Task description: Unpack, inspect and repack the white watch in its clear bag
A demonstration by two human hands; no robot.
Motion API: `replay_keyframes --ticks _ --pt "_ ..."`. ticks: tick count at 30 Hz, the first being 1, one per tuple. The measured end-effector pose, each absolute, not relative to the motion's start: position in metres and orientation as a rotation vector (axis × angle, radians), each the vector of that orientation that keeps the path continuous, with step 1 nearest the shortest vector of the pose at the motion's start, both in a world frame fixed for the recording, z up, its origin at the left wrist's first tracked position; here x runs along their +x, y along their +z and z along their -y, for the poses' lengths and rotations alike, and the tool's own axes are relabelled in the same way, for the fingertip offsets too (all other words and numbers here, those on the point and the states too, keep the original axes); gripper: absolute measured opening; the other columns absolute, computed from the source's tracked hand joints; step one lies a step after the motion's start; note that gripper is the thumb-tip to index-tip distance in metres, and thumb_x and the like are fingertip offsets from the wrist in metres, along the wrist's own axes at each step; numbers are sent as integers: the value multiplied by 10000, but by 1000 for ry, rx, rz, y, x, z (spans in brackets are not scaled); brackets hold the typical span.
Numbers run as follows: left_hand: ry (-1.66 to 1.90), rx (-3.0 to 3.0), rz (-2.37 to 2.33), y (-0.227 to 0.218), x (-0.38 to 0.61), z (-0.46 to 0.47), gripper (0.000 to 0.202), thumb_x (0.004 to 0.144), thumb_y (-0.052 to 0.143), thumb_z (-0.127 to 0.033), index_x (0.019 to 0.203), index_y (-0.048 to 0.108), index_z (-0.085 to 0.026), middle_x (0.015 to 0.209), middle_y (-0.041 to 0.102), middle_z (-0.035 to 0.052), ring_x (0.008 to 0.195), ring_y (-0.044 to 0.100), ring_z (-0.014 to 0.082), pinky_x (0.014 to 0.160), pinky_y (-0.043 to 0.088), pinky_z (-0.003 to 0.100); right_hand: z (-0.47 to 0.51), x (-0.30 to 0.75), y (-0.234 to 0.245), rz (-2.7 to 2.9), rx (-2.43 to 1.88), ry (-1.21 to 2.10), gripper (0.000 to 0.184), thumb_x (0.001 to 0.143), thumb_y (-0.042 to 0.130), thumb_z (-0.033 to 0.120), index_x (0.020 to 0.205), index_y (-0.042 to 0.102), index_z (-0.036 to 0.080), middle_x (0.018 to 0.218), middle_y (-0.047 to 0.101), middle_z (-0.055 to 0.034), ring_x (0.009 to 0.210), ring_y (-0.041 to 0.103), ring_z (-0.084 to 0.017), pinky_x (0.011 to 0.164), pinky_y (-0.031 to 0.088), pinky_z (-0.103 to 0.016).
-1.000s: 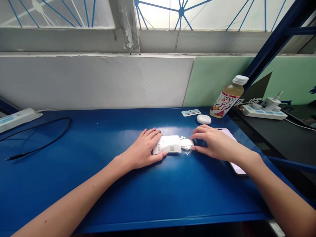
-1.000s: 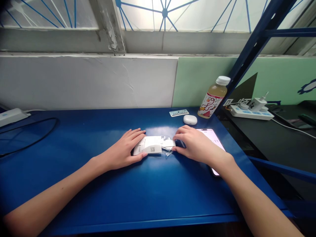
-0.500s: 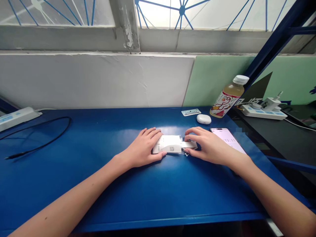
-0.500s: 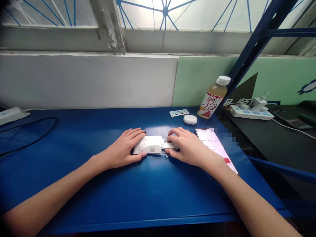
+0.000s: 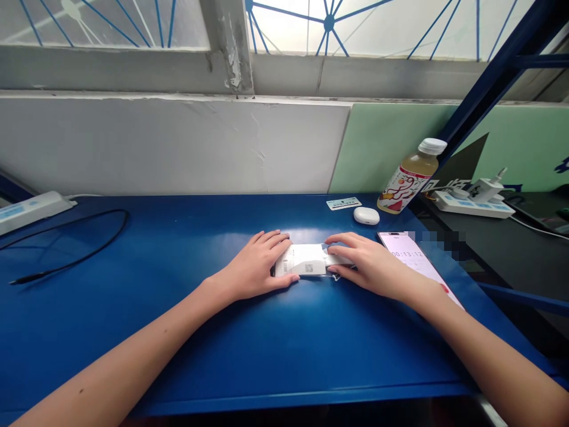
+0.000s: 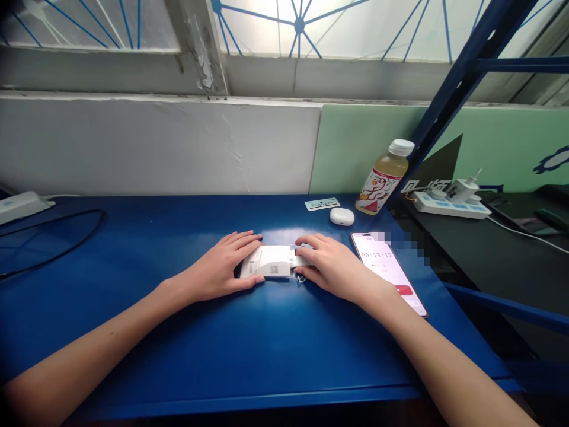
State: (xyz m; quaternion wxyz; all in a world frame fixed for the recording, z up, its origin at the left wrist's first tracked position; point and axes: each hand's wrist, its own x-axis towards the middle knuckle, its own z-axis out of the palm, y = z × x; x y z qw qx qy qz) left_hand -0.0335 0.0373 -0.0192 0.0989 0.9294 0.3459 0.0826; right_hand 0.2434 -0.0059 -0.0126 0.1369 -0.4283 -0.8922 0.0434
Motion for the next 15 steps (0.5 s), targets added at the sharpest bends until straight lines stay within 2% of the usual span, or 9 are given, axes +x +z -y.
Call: replay_keyframes --ticks 4,8,15 --pt "244 2766 -1019 -19 -34 -38 632 953 463 -572 1413 458 -139 1471 488 153 1393 387 328 1143 268 507 2 255 -5 2552 -1274 49 252 983 474 310 1147 607 173 1250 638 -153 1112 617 -301 904 529 -457" --pt "213 2750 -1010 -17 -36 -39 624 969 440 -553 1433 434 -137 1495 459 150 1406 372 320 1152 255 494 -2 271 6 2452 -1410 16 299 1013 384 352 1131 599 182 1115 681 -133 979 654 -288 798 543 -442" --pt "238 2730 -1023 -19 -37 -38 687 924 495 -565 1455 415 -138 1503 452 142 1416 358 327 1167 238 505 -5 289 17 2154 -1616 -234 329 1010 340 292 1199 584 178 1186 656 -155 1097 608 -329 832 517 -453"
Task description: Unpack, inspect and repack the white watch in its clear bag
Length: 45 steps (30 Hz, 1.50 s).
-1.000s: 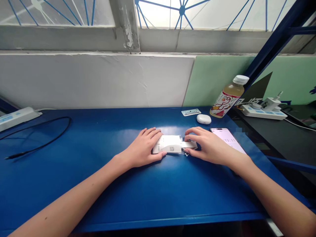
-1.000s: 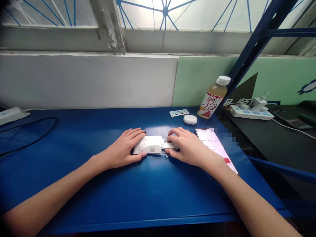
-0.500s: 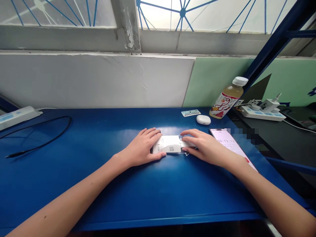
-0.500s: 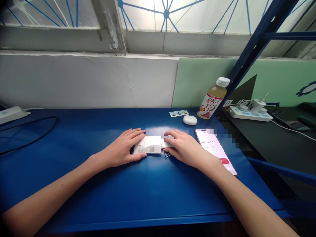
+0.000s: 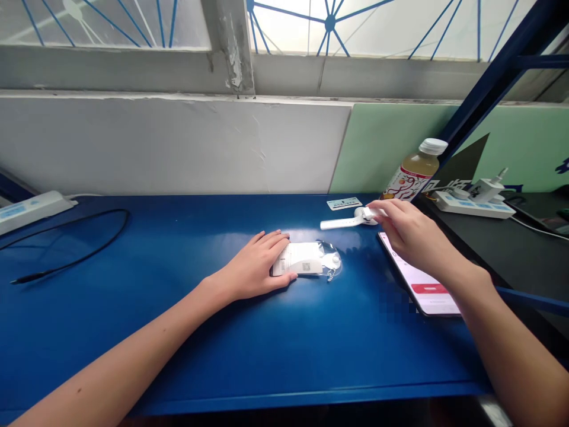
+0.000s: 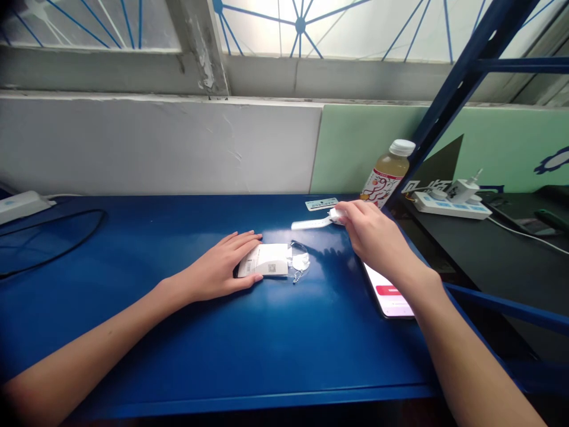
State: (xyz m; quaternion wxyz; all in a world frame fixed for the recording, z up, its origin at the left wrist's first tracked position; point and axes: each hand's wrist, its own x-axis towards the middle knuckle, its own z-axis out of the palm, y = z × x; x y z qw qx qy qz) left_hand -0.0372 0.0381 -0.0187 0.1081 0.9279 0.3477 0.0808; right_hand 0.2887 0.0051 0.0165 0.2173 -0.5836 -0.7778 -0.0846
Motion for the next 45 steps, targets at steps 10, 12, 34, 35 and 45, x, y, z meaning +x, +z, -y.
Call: replay_keyframes --ticks 10,12,34,35,45 --pt "219 2651 -1065 -14 -36 -35 798 952 420 -587 1546 215 -95 1575 315 169 1448 303 333 1183 219 541 -5 270 8 2115 -1448 -223 279 995 407 236 1192 595 178 1162 659 -147 1065 617 -304 856 528 -447" --pt "331 2613 -1094 -13 -35 -35 775 959 429 -555 1542 212 -93 1569 323 184 1438 322 332 1165 274 532 -1 261 6 2162 -1370 -184 280 1000 399 219 1196 596 184 1190 659 -142 1066 624 -289 858 536 -437" --pt "919 1520 -743 9 -1 -6 361 1000 473 -445 958 690 -160 850 740 66 795 702 208 787 540 341 -40 167 39 1248 -810 1223 321 782 733 505 792 719 184 600 512 46 508 397 -79 482 339 -242" --pt "839 1366 -659 11 2 -5 370 995 482 -457 996 679 -144 838 738 74 784 709 212 786 549 351 -44 162 37 1210 -821 1264 345 772 734 521 769 721 176 596 514 44 525 411 -82 498 344 -244" --pt "609 831 -451 -1 6 -3 310 1020 453 -284 1032 666 -59 953 745 183 870 742 257 844 564 393 -43 150 16 922 -459 2010 478 1003 341 466 1111 697 165 1012 761 -75 978 688 -172 928 489 -312"
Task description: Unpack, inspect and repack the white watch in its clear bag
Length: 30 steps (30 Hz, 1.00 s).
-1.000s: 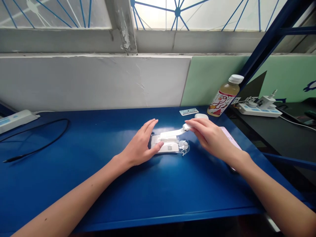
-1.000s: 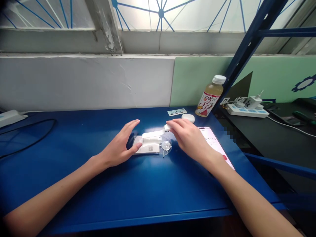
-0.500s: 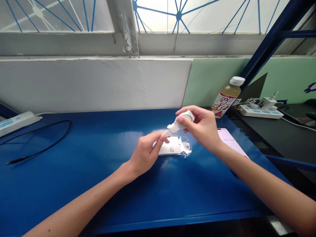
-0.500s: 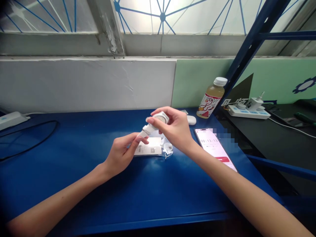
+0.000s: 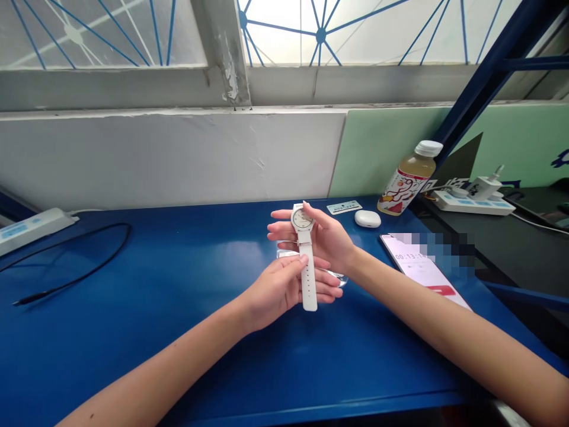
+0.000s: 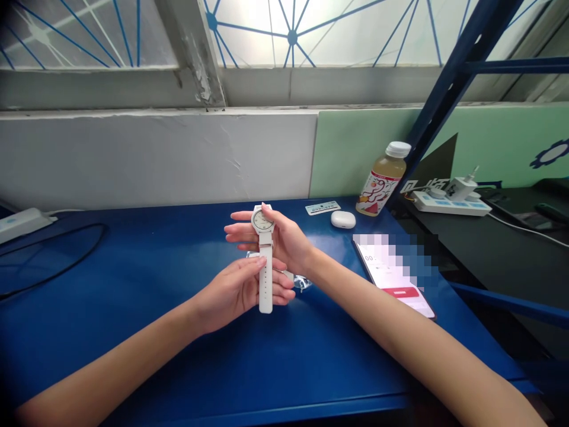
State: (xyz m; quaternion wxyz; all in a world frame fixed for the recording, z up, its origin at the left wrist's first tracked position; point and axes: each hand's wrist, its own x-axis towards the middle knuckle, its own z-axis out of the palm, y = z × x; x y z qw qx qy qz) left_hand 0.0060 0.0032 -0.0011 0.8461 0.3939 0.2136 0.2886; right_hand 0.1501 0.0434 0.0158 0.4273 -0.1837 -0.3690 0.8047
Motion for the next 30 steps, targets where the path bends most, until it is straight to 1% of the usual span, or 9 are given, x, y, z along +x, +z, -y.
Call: replay_keyframes --ticks 2,5,9,13,15,21,24,27,30 --pt "589 830 -465 -2 6 -3 315 1018 457 -286 1040 670 -55 973 742 193 893 739 268 853 561 402 -43 151 15 893 -458 2030 525 1024 261 441 1129 684 148 1052 759 -86 1010 690 -174 959 482 -323" --pt "570 840 -493 -1 5 -3 315 1007 487 -310 1037 675 -58 986 738 197 901 736 275 860 556 418 -42 151 16 860 -492 2025 556 1033 223 432 1119 680 128 1086 752 -108 1025 694 -181 958 491 -323" --pt "540 857 -538 0 5 -3 330 993 512 -343 1024 683 -63 986 736 194 894 734 277 867 553 428 -39 149 19 822 -534 2012 540 1030 255 444 1120 678 121 1076 755 -123 990 710 -192 899 531 -316" --pt "515 858 -525 0 5 -4 354 992 512 -359 998 697 -57 970 739 195 868 736 256 839 562 386 -40 147 22 788 -578 1979 523 1024 283 441 1130 669 104 1052 759 -135 939 723 -199 818 564 -298" --pt "512 848 -519 0 4 -4 354 991 518 -361 979 699 -57 948 742 192 850 737 248 822 565 374 -41 147 24 774 -604 1966 531 1026 271 435 1122 667 95 1045 758 -145 904 729 -194 787 573 -289" --pt "531 836 -504 3 3 -3 362 1004 491 -358 956 694 -62 924 742 191 839 740 251 793 577 369 -44 150 26 787 -609 2023 644 1012 188 506 1125 654 76 1042 752 -171 861 733 -204 712 594 -297" --pt "540 841 -498 4 3 -3 374 1022 448 -339 954 689 -61 915 742 189 826 744 246 768 587 357 -44 151 26 799 -589 2041 653 1002 147 464 1137 647 67 1052 748 -178 874 731 -217 708 598 -314" --pt "545 848 -512 5 2 -3 392 1036 410 -319 946 686 -56 902 741 185 801 746 235 739 596 340 -44 152 25 792 -569 2040 612 977 162 389 1155 639 49 1079 741 -186 888 731 -230 737 599 -331" --pt "553 853 -525 6 2 -4 398 1039 399 -316 936 682 -55 886 740 180 775 745 225 708 600 323 -44 152 25 767 -576 2047 587 955 191 357 1155 638 34 1073 741 -185 896 732 -243 760 600 -343"
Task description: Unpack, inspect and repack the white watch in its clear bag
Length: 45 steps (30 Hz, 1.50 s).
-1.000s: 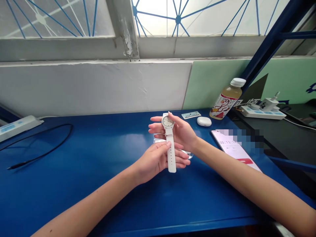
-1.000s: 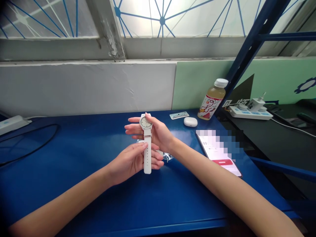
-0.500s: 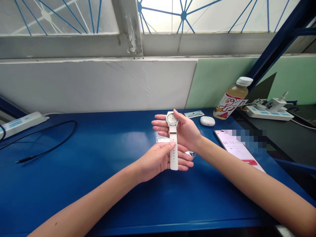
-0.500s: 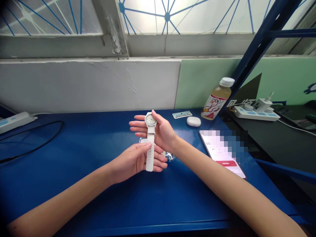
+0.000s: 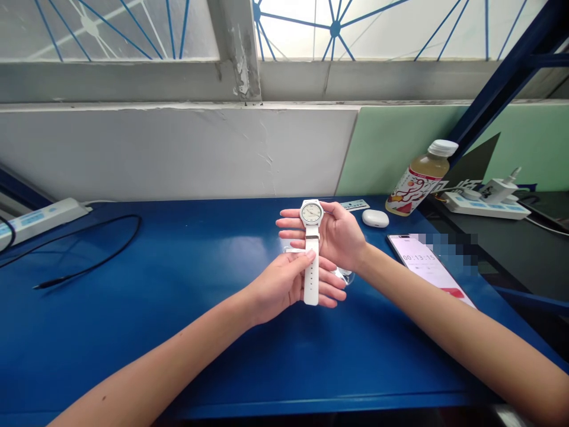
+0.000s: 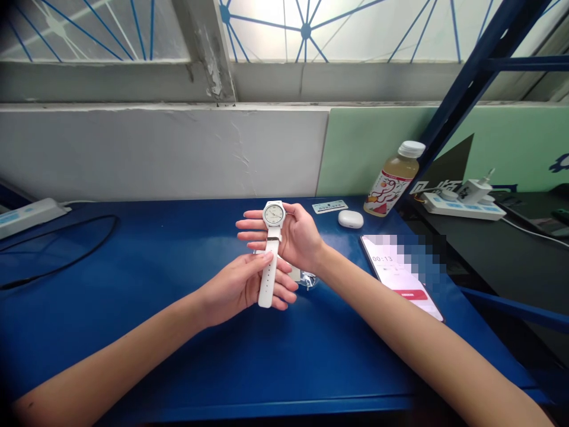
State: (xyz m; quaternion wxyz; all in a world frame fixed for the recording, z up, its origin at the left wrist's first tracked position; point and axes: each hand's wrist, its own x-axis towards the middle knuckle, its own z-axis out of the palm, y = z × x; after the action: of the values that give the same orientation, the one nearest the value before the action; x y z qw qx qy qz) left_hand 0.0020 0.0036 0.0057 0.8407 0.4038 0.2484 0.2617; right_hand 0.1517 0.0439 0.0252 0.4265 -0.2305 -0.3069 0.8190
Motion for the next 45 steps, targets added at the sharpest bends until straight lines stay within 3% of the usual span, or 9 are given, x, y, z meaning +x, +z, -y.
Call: replay_keyframes --ticks 10,15,18,23,27,32,37,41,45 --pt "646 882 -633 1 3 -6 276 976 564 -346 951 642 -82 830 723 121 708 725 202 700 589 340 -45 154 25 744 -632 1960 408 981 406 397 1024 677 94 790 746 -94 720 724 -167 667 604 -248" --pt "707 935 -631 -1 4 -4 265 910 680 -321 1043 635 -97 855 712 74 733 706 166 757 563 317 -48 155 19 733 -671 1781 236 865 679 386 796 677 160 652 680 10 614 681 -112 584 565 -193" --pt "654 917 -599 1 5 -1 323 952 610 -369 1052 646 -64 838 722 105 724 716 185 748 561 324 -46 154 17 803 -672 1752 245 802 755 385 712 669 174 696 703 13 706 701 -117 650 566 -190" --pt "618 930 -526 4 4 -1 342 995 533 -355 978 677 -45 830 739 134 734 731 203 729 570 312 -39 153 20 989 -519 1952 248 902 634 394 1013 720 189 1004 766 -54 1002 704 -191 927 549 -331" --pt "602 919 -535 2 3 -2 335 1011 504 -333 992 679 -48 822 744 132 733 736 203 724 575 310 -40 154 20 1010 -416 1977 233 962 535 252 1131 676 177 1064 763 -59 1083 684 -180 1020 491 -322" --pt "586 922 -551 0 2 -4 334 1004 520 -339 1020 679 -45 841 742 141 744 734 206 743 574 322 -44 155 18 960 -446 1934 227 929 556 163 1132 657 178 1041 762 -47 1004 716 -182 905 563 -284" --pt "546 961 -496 2 -1 -4 417 920 633 -469 1064 674 -80 880 733 138 795 728 226 798 555 360 -48 159 20 860 -497 1906 214 903 580 144 1100 659 171 930 755 -32 691 675 -92 642 563 -173" --pt "273 1077 -153 7 -6 2 879 717 781 -604 1431 452 -210 1255 630 185 1125 644 342 954 480 487 -54 165 27 671 -525 1843 334 946 470 360 1062 649 103 745 704 -62 506 509 -94 476 472 -197" --pt "336 1110 -219 6 -6 5 846 756 796 -515 1461 394 -274 1357 555 186 1153 632 347 956 476 487 -55 166 34 597 -535 1801 472 951 324 427 1050 643 95 766 690 -101 573 540 -144 520 485 -261"
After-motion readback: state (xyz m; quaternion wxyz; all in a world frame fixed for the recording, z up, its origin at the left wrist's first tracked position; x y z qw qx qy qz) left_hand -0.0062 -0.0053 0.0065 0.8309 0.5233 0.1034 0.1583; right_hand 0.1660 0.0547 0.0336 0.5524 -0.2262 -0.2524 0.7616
